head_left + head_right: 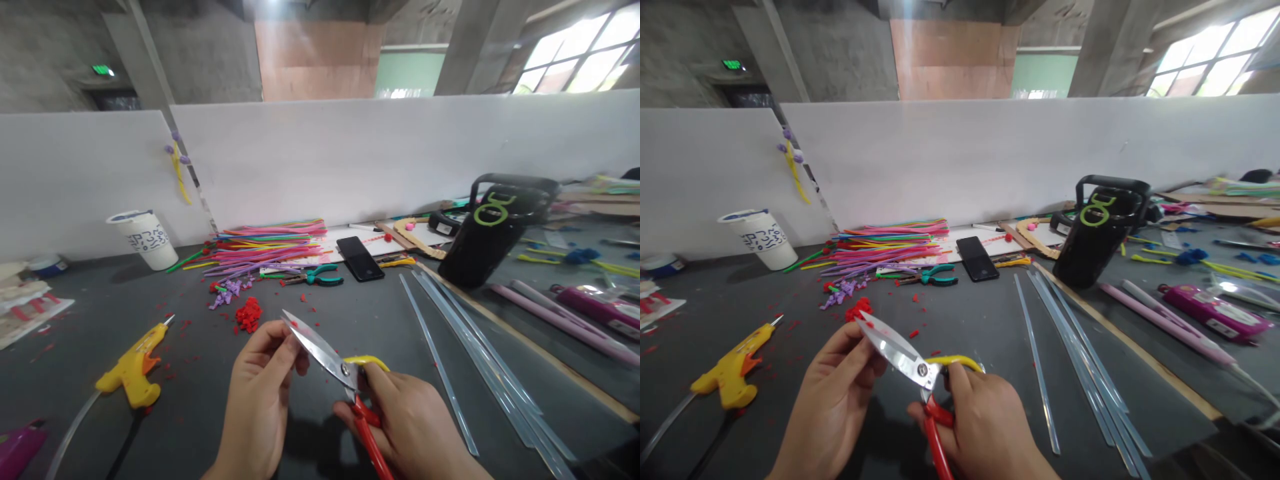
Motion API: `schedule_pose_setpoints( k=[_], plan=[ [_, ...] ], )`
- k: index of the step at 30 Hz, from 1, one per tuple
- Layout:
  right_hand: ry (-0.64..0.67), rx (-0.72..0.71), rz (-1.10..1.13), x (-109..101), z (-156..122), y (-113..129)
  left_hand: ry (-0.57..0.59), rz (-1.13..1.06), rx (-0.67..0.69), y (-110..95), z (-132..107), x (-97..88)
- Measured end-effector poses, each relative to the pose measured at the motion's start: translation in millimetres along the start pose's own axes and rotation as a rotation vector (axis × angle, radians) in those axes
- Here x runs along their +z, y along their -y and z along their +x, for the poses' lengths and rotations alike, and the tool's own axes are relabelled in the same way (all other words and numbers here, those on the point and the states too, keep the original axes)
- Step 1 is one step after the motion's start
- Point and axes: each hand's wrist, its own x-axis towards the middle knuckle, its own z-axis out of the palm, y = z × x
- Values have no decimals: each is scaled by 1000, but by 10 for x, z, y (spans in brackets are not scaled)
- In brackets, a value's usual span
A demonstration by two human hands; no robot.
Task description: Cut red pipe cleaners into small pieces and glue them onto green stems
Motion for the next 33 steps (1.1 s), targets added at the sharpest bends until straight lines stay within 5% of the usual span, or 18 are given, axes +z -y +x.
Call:
schedule_pose_setpoints(
  k=[10, 14, 22, 33],
  plan=[
    [55, 72, 103, -63, 26, -5, 30, -37, -9, -21, 69, 3],
    [228, 320, 427, -83, 89, -32, 80, -3, -132, -27, 87, 23],
    [399, 703, 1118, -170, 331, -3, 417, 146, -488, 83, 38, 57],
    [337, 710, 1261, -213, 361, 56, 436, 193, -562, 96, 50, 20]
  ],
)
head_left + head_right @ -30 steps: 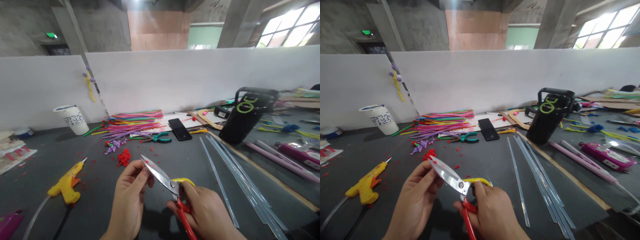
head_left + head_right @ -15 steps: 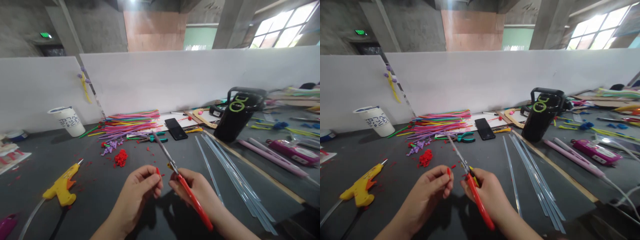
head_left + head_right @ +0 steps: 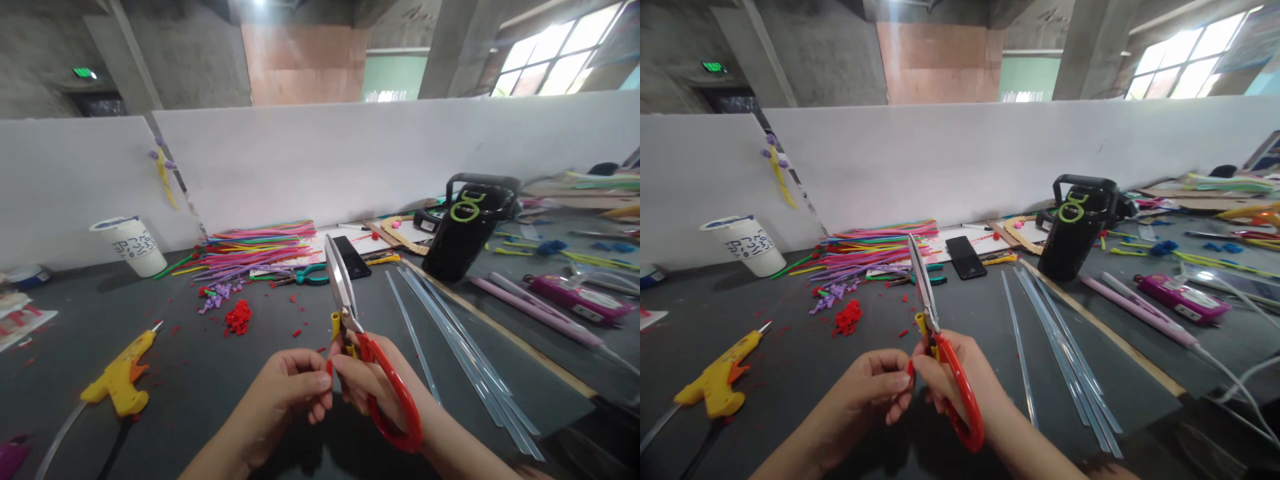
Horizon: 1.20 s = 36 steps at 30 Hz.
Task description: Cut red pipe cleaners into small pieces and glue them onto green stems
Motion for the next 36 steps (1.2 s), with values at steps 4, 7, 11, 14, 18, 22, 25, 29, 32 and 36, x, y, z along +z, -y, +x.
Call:
schedule_pose_setpoints(
  k=[4, 7, 11, 14, 18, 22, 25, 29, 32, 36],
  plan=[
    [38, -12, -6, -9, -1, -16, 13, 1, -15, 6, 16, -15],
    [57, -17, -17, -26, 2, -39, 33, 3, -23, 13, 23, -29],
    [63, -4, -15, -37, 10, -55, 39, 24, -37, 12, 26, -23],
    [8, -17, -90, -36, 22, -70, -33, 125, 62, 7, 43, -16],
    [-37, -77, -209, -43, 44, -103, -152, 335, 232, 39, 77, -27],
    [-55, -114, -254, -36, 63, -132, -210, 390, 258, 89, 93, -23],
    [-59, -113, -253, -14, 68, -137, -231, 379, 256, 84, 86, 13],
    [-36, -93, -242, -8, 52, -106, -234, 351, 221, 26, 56, 62],
    [-34, -139, -312, -56, 9, -70, -279, 326, 272, -30, 23, 41],
    [-84, -271, -673, -136, -69, -88, -362, 260, 410, -99, -28, -39]
  ],
)
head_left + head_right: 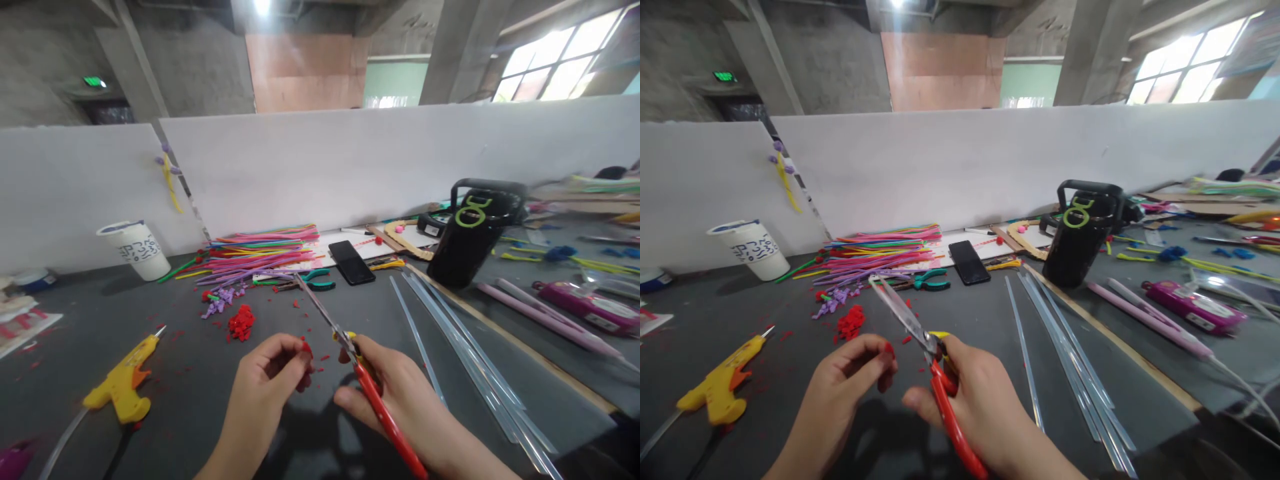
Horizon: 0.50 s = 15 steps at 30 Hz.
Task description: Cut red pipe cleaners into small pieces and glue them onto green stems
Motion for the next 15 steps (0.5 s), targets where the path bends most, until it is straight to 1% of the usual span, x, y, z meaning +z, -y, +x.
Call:
schedule_pose_setpoints(
  k=[3, 6, 11, 15],
  plan=[
    [-36, -36, -234, 31, -58, -65, -29, -62, 56, -22, -16, -47],
    [-43, -74, -355, 81, -100, -132, -25, -109, 93, -26, -44, -50],
    [-71, -177, -432, 108, -143, -214, -16, -217, 86, -31, -54, -32],
    [-95, -234, -468, 101, -166, -225, -3, -276, 65, -32, -42, -37]
  ],
)
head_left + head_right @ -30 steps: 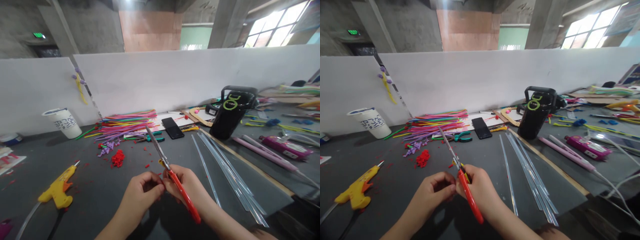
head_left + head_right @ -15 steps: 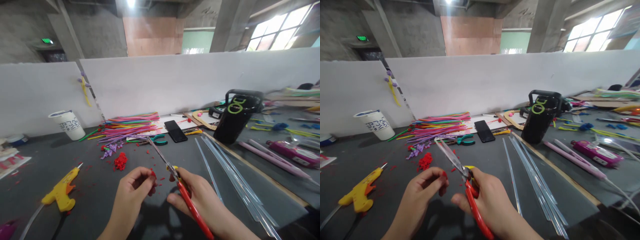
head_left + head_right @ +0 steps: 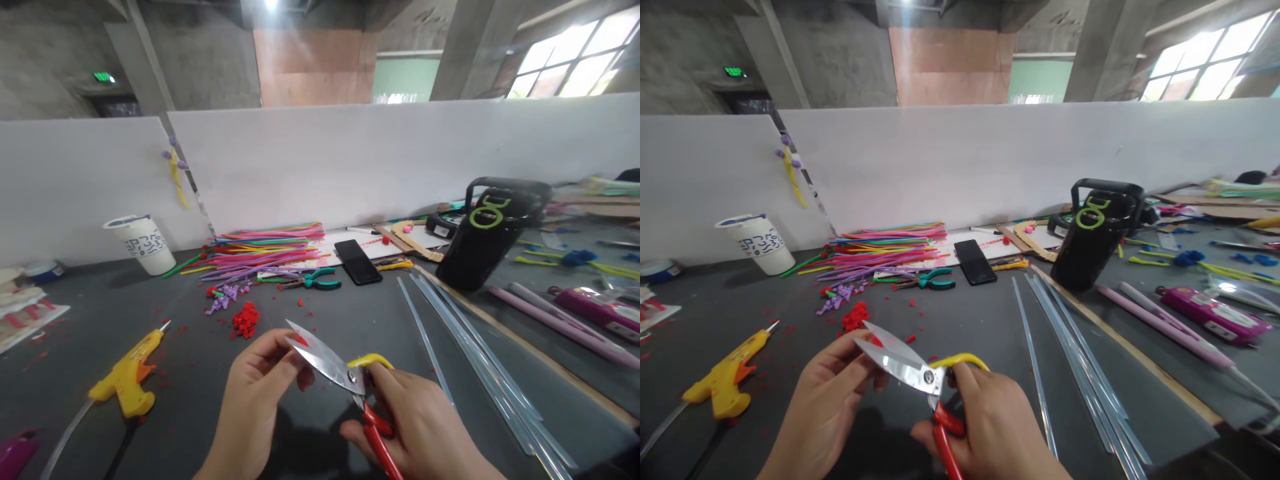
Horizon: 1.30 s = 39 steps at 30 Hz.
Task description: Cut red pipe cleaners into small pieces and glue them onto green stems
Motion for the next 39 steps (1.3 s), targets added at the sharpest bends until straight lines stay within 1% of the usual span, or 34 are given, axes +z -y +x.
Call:
schedule_pose_setpoints(
  k=[3, 10, 19, 28, 39],
  plan=[
    [-12, -16, -30, -20, 0, 17, -3, 0, -12, 1, 2, -4],
    [-46, -17, -79, -15, 4, 17, -65, 3, -19, 13, -6, -19],
    [-49, -38, -101, 17, -8, 3, -62, 5, -16, 11, 1, -7],
    [-79, -73, -110, 14, 24, 18, -41, -3, 3, -4, -13, -10],
    [-93, -75, -125, 10, 27, 8, -35, -17, -20, -41, 22, -24]
  ],
)
